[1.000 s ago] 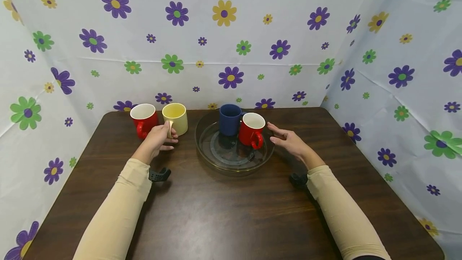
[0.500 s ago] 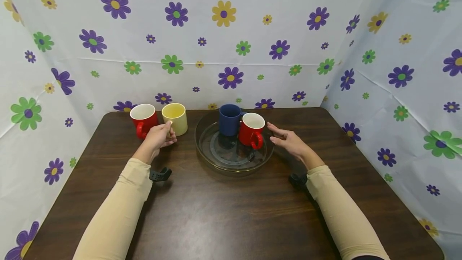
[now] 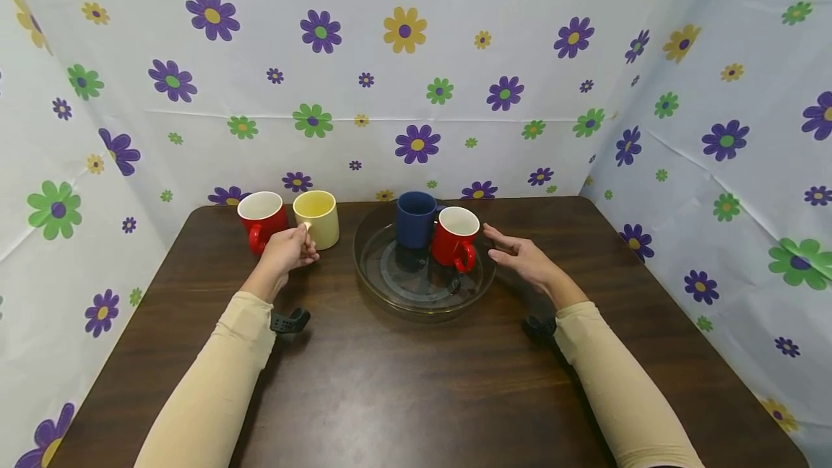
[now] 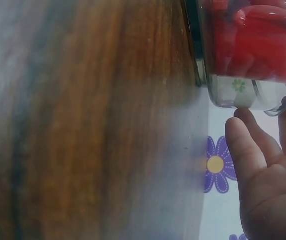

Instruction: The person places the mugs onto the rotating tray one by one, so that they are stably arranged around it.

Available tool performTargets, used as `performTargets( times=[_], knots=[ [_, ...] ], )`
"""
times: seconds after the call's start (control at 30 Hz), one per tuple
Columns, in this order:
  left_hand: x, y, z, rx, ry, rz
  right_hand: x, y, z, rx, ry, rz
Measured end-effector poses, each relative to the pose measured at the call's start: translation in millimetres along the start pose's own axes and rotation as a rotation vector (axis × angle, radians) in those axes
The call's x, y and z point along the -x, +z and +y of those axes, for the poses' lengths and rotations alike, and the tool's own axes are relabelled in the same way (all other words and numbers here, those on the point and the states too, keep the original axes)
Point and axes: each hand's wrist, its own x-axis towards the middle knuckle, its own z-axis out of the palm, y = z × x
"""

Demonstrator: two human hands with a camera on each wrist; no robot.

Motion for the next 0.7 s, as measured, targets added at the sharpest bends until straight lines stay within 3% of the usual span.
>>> performTargets(
  times=[0.37,0.7],
  knots=[
    [7.1,4.0,2.8,-0.017,0.046,0.054,2.1,1.8,0.7,-0.003,0.014,0.002],
    [20.0,3.2,23.4,-0.071,0.120,0.035,3.4,2.6,-2.3,-0.007,0.020,-0.005]
  ],
)
